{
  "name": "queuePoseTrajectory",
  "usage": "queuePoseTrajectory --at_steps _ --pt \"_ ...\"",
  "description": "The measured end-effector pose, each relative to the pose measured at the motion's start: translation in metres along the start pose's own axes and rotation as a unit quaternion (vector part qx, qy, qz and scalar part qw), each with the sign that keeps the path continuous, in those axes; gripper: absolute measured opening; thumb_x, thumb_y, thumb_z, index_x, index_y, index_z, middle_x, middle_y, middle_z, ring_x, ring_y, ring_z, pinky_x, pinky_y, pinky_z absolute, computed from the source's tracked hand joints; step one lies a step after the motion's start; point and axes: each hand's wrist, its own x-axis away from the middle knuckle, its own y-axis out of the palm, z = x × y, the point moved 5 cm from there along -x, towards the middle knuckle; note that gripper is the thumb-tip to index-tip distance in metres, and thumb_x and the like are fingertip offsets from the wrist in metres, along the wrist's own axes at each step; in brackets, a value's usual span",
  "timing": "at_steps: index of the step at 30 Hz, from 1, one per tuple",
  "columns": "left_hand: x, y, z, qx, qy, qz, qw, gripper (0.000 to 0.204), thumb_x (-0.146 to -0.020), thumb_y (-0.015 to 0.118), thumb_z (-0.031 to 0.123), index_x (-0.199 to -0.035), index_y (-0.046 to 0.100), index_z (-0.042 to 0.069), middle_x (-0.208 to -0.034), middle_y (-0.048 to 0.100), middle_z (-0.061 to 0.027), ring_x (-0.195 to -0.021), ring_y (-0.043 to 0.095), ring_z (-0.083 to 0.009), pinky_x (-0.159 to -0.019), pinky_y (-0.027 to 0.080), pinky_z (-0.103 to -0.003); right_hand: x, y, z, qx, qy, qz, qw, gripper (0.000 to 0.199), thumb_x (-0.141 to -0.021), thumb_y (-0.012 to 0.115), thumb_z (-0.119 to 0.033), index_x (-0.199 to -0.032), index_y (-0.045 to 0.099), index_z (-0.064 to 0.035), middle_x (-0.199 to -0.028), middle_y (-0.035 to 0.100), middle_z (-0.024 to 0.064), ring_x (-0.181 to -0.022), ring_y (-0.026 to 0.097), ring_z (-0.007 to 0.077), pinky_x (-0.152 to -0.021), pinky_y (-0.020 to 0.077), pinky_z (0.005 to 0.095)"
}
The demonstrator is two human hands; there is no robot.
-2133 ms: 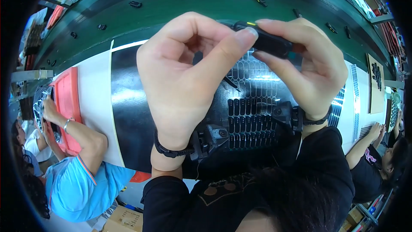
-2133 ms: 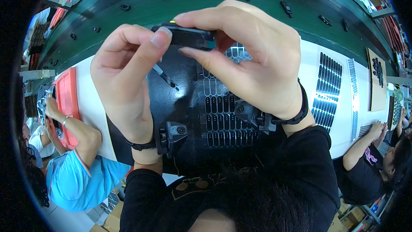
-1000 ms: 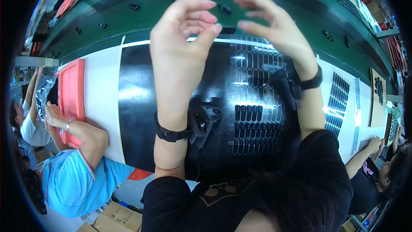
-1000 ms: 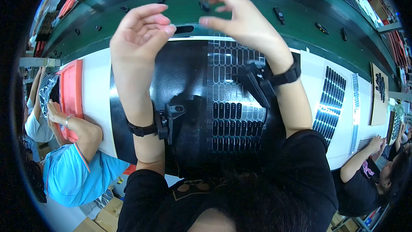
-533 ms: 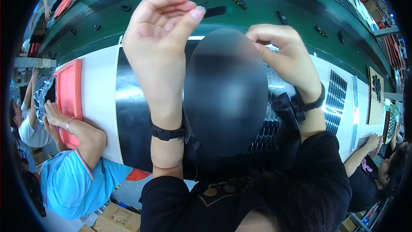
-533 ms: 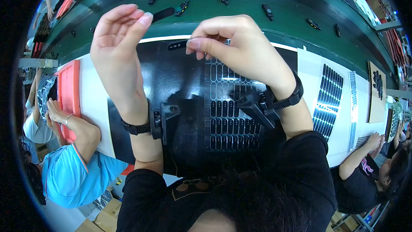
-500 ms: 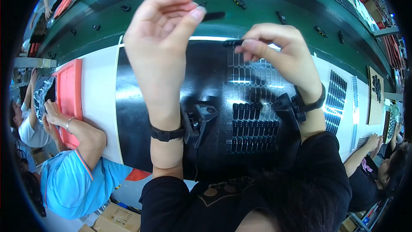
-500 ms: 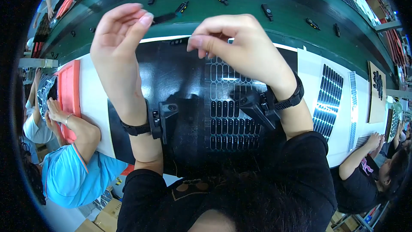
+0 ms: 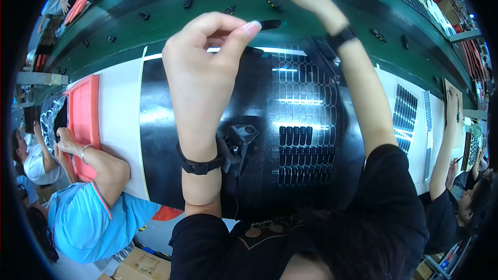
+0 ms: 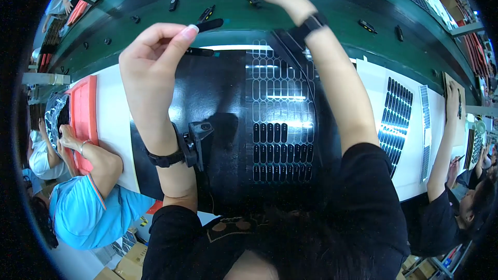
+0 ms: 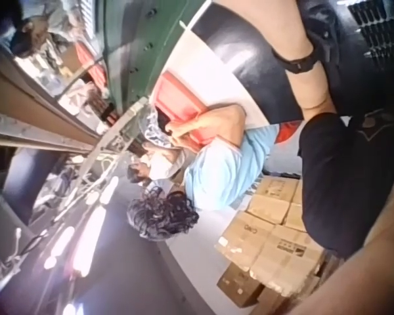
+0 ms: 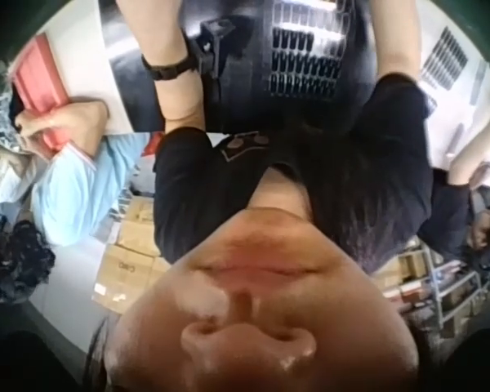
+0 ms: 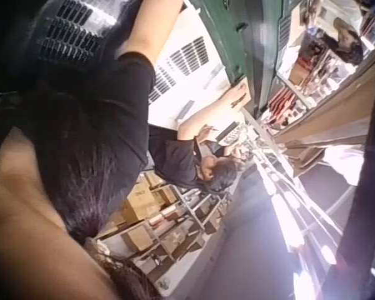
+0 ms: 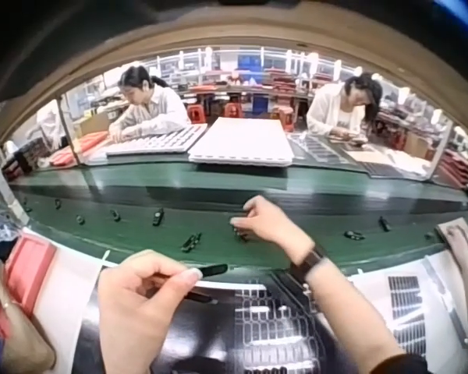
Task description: The person picks up a small electronic device and a screen protector, peels the backing off, and presses the protector onto the device screen. After smoothing it by hand, they place the finished unit onto a conveyor belt and repeat the process.
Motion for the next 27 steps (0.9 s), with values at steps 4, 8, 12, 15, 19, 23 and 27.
queuePoseTrajectory --at_steps 4,8,12,15,19,23,27 --pt "0.002 0.008 0.001 0.008 -0.004 -0.012 1.000 0.012 -0.067 0.066 0.008 -0.068 0.059 -0.002 -0.059 0.055 -0.0030 -0.054 0.050 -0.0077 -0.052 0.040 -0.018 -0.037 0.054 0.036 0.156 0.111 -0.035 0.981 0.053 -0.067 0.064 -0.038 -0.102 0.052 0.0007 -0.098 0.056 0.0172 -0.090 0.055 0.0299 -0.077 0.0435 0.0358" --pt "0.003 0.002 0.004 -0.005 -0.013 -0.018 1.000 0.014 -0.066 0.067 0.009 -0.067 0.058 -0.002 -0.059 0.054 -0.0026 -0.053 0.049 -0.0070 -0.052 0.039 -0.017 -0.037 0.059 0.021 0.202 0.019 -0.071 0.977 0.037 -0.075 0.055 -0.030 -0.096 0.054 0.0004 -0.089 0.057 0.0164 -0.085 0.056 0.0276 -0.076 0.0436 0.0334" --pt "0.005 -0.007 0.010 0.010 -0.019 -0.027 0.999 0.012 -0.067 0.066 0.005 -0.068 0.058 -0.003 -0.062 0.054 -0.0020 -0.055 0.049 -0.0060 -0.053 0.038 -0.015 0.002 0.029 -0.022 -0.010 -0.004 -0.072 0.997 0.028 -0.083 0.044 -0.025 -0.095 0.052 0.0001 -0.077 0.056 0.0069 -0.077 0.055 0.0140 -0.068 0.0454 0.0262" --pt "0.007 -0.004 0.016 0.007 -0.013 -0.058 0.998 0.008 -0.068 0.064 -0.002 -0.072 0.057 -0.004 -0.066 0.055 -0.0013 -0.060 0.050 -0.0049 -0.055 0.037 -0.014 0.053 0.001 -0.042 -0.172 -0.073 0.038 0.982 0.032 -0.080 0.050 -0.031 -0.087 0.054 -0.0010 -0.074 0.055 0.0054 -0.068 0.052 0.0150 -0.062 0.0427 0.0254" --pt "0.010 0.000 0.020 0.074 -0.005 -0.083 0.994 0.007 -0.068 0.062 -0.004 -0.071 0.056 -0.004 -0.069 0.054 -0.0036 -0.063 0.049 -0.0068 -0.057 0.037 -0.015 0.110 -0.036 -0.085 -0.132 -0.086 0.015 0.987 0.023 -0.078 0.056 -0.019 -0.092 0.052 -0.0003 -0.085 0.052 0.0038 -0.075 0.049 0.0094 -0.064 0.0386 0.0194" --pt "0.012 -0.001 0.026 0.128 -0.040 -0.088 0.987 0.006 -0.068 0.060 -0.006 -0.070 0.055 -0.003 -0.070 0.053 -0.0049 -0.065 0.048 -0.0086 -0.060 0.036 -0.017 0.139 -0.063 -0.117 0.024 -0.266 0.124 0.956 0.020 -0.075 0.058 -0.011 -0.091 0.053 -0.0002 -0.085 0.051 0.0046 -0.073 0.049 0.0105 -0.065 0.0384 0.0201" --pt "0.015 0.001 0.028 0.207 -0.051 -0.117 0.970 0.006 -0.069 0.058 -0.007 -0.072 0.054 -0.003 -0.070 0.052 -0.0049 -0.065 0.048 -0.0090 -0.061 0.036 -0.017 0.151 -0.067 -0.117 -0.063 -0.246 0.083 0.964 0.022 -0.069 0.059 -0.002 -0.090 0.054 0.0009 -0.087 0.053 0.0057 -0.078 0.052 0.0127 -0.070 0.0406 0.0216"
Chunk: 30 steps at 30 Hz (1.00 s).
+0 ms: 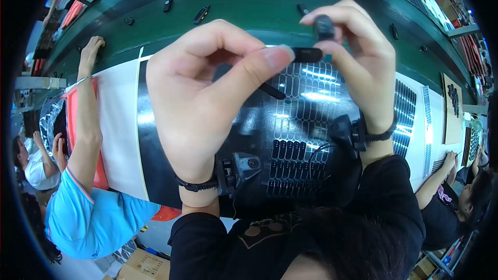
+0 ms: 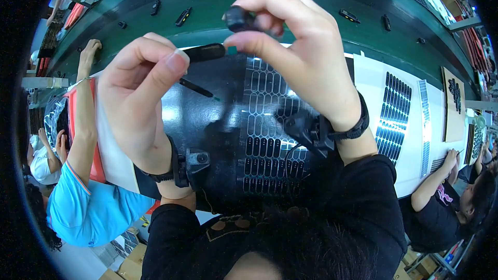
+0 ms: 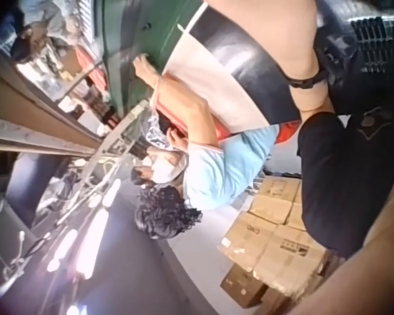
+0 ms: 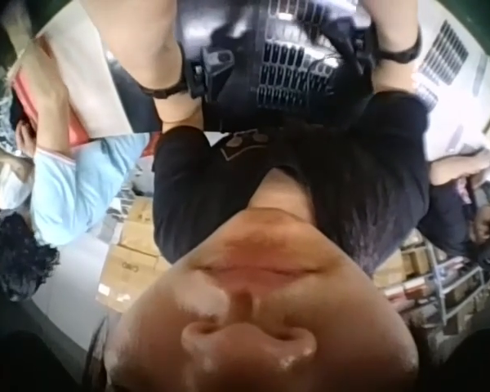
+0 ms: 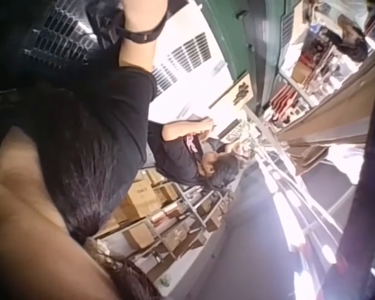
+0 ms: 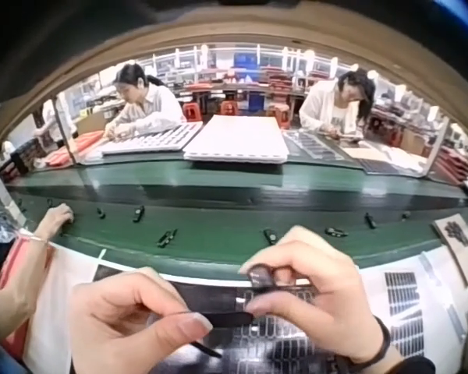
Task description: The person picks up a small electronic device and a screen protector, peels the backing off, and presses the protector onto the device screen. After smoothing it by hand, they place the finished unit onto a conveyor belt and repeat the process.
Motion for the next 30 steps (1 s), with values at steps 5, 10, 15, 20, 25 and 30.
queuePoseTrajectory --at_steps 5,10,15,20,25,30 --pt "0.001 0.005 -0.004 0.020 -0.010 -0.023 0.999 0.005 -0.070 0.057 -0.006 -0.072 0.054 -0.003 -0.070 0.052 -0.0040 -0.065 0.047 -0.0082 -0.061 0.035 -0.016 0.008 0.004 -0.007 -0.136 0.065 0.037 0.988 0.028 -0.065 0.061 0.006 -0.093 0.056 0.0028 -0.092 0.056 0.0090 -0.083 0.055 0.0158 -0.074 0.0438 0.0231" --pt "-0.001 0.007 -0.008 -0.004 -0.011 -0.023 1.000 0.005 -0.070 0.059 -0.005 -0.072 0.055 -0.002 -0.069 0.053 -0.0024 -0.064 0.047 -0.0068 -0.058 0.034 -0.015 0.010 0.002 -0.010 -0.117 0.059 0.045 0.990 0.031 -0.062 0.063 0.006 -0.092 0.057 0.0030 -0.090 0.057 0.0098 -0.080 0.056 0.0157 -0.070 0.0457 0.0220" --pt "-0.002 0.009 -0.011 -0.015 -0.012 -0.017 1.000 0.005 -0.071 0.060 -0.003 -0.071 0.055 -0.002 -0.067 0.053 -0.0006 -0.062 0.047 -0.0047 -0.056 0.034 -0.014 0.011 -0.001 -0.014 -0.059 0.019 0.048 0.997 0.031 -0.060 0.067 0.004 -0.090 0.058 0.0025 -0.086 0.059 0.0089 -0.076 0.056 0.0139 -0.065 0.0451 0.0199" --pt "-0.001 0.010 -0.012 -0.054 -0.014 -0.006 0.998 0.005 -0.071 0.060 -0.002 -0.071 0.055 -0.001 -0.066 0.053 0.0002 -0.061 0.046 -0.0037 -0.055 0.034 -0.014 0.009 0.000 -0.019 -0.034 0.031 0.059 0.997 0.030 -0.060 0.068 0.002 -0.088 0.059 0.0014 -0.082 0.060 0.0074 -0.072 0.056 0.0122 -0.063 0.0439 0.0186" --pt "-0.001 0.013 -0.013 -0.084 0.008 0.004 0.996 0.008 -0.072 0.061 0.000 -0.070 0.054 -0.001 -0.065 0.051 0.0011 -0.059 0.045 -0.0031 -0.054 0.033 -0.014 0.009 -0.003 -0.023 0.011 0.027 0.053 0.998 0.028 -0.060 0.068 0.002 -0.087 0.060 0.0006 -0.080 0.060 0.0061 -0.071 0.056 0.0110 -0.063 0.0437 0.0184" --pt "-0.002 0.014 -0.014 -0.200 0.020 0.004 0.980 0.011 -0.075 0.060 0.006 -0.068 0.053 0.000 -0.061 0.049 0.0014 -0.058 0.043 -0.0028 -0.052 0.032 -0.015 0.009 -0.002 -0.020 0.027 0.032 0.037 0.998 0.027 -0.061 0.067 0.001 -0.087 0.060 0.0004 -0.081 0.060 0.0065 -0.072 0.057 0.0122 -0.066 0.0453 0.0204"
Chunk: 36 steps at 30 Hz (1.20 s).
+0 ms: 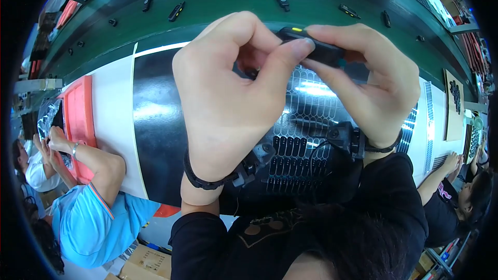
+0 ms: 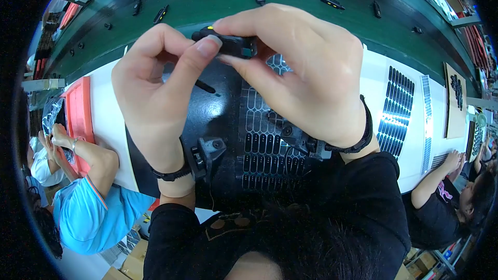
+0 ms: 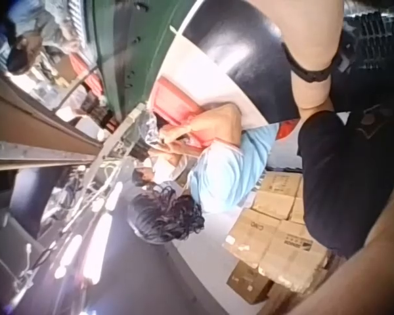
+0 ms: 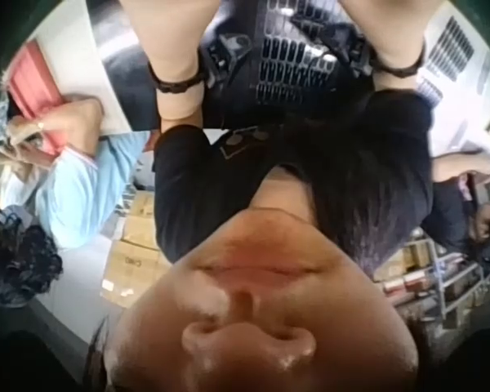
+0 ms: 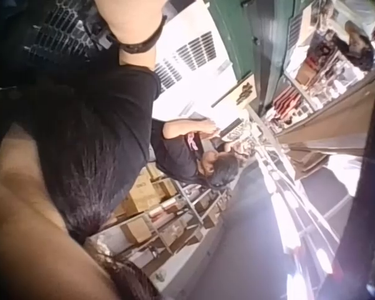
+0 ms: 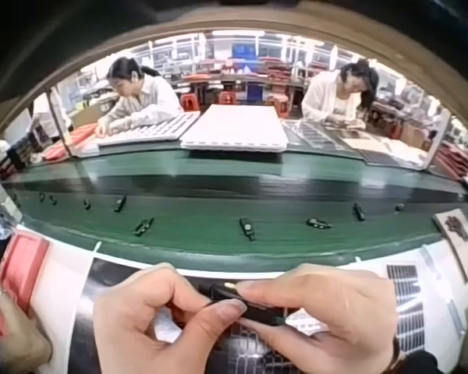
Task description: The person picks up a small electronic device and a screen protector, peels the backing off, and presses the protector onto the device screen. After smoothing it by hand, they place the finished unit onto a conveyor belt and repeat the process.
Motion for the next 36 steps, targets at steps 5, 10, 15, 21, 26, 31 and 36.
queuePoseTrajectory --at_steps 5,10,15,21,26,31,36 --pt "-0.008 0.004 -0.015 -0.115 -0.032 -0.082 0.989 0.020 -0.079 0.056 0.017 -0.067 0.054 0.001 -0.057 0.048 0.0013 -0.053 0.042 -0.0027 -0.049 0.031 -0.016 -0.001 -0.006 0.014 -0.107 0.010 0.006 0.994 0.028 -0.063 0.066 0.001 -0.091 0.059 0.0009 -0.084 0.060 0.0082 -0.072 0.058 0.0143 -0.067 0.0473 0.0229" --pt "-0.010 0.016 -0.018 0.165 -0.054 -0.082 0.981 0.024 -0.080 0.054 0.021 -0.067 0.055 0.002 -0.055 0.048 0.0017 -0.050 0.041 -0.0030 -0.046 0.030 -0.016 0.000 0.000 0.018 -0.198 0.049 -0.014 0.979 0.025 -0.068 0.061 0.002 -0.093 0.058 0.0018 -0.085 0.059 0.0094 -0.071 0.058 0.0149 -0.066 0.0482 0.0233" --pt "-0.009 0.014 -0.018 0.095 -0.029 -0.019 0.995 0.019 -0.078 0.057 0.018 -0.068 0.056 0.001 -0.053 0.047 0.0015 -0.048 0.040 -0.0031 -0.043 0.028 -0.016 0.003 0.003 0.025 -0.224 0.157 -0.033 0.961 0.020 -0.074 0.055 -0.001 -0.094 0.058 0.0022 -0.084 0.059 0.0097 -0.067 0.058 0.0136 -0.063 0.0479 0.0220" --pt "-0.011 0.015 -0.021 0.110 -0.032 -0.006 0.993 0.017 -0.075 0.060 0.015 -0.067 0.057 0.000 -0.047 0.043 0.0015 -0.044 0.037 -0.0032 -0.040 0.027 -0.017 0.003 0.003 0.028 -0.230 0.170 -0.059 0.956 0.019 -0.078 0.051 -0.005 -0.095 0.057 0.0020 -0.083 0.059 0.0096 -0.064 0.057 0.0120 -0.060 0.0470 0.0207" --pt "-0.013 0.013 -0.023 0.086 -0.014 0.029 0.996 0.017 -0.074 0.061 0.014 -0.066 0.057 0.000 -0.046 0.043 -0.0005 -0.042 0.038 -0.0049 -0.040 0.028 -0.018 0.002 0.013 0.033 -0.235 0.127 -0.016 0.963 0.018 -0.080 0.051 -0.005 -0.095 0.057 0.0030 -0.083 0.059 0.0092 -0.064 0.057 0.0117 -0.060 0.0469 0.0207" --pt "-0.015 0.012 -0.025 0.021 -0.007 0.028 0.999 0.016 -0.075 0.060 0.014 -0.070 0.057 0.000 -0.052 0.049 -0.0022 -0.047 0.043 -0.0065 -0.044 0.032 -0.018 -0.003 0.019 0.042 -0.265 0.161 -0.048 0.949 0.017 -0.080 0.052 -0.007 -0.094 0.057 0.0016 -0.082 0.059 0.0077 -0.066 0.057 0.0107 -0.062 0.0469 0.0201" --pt "-0.018 -0.021 -0.019 -0.117 0.002 0.089 0.989 0.014 -0.074 0.060 0.012 -0.072 0.057 -0.001 -0.058 0.053 -0.0043 -0.053 0.049 -0.0080 -0.049 0.037 -0.018 -0.023 0.049 0.092 -0.295 0.202 -0.121 0.926 0.022 -0.082 0.049 -0.013 -0.098 0.055 0.0005 -0.084 0.058 0.0094 -0.076 0.056 0.0124 -0.068 0.0459 0.0222"
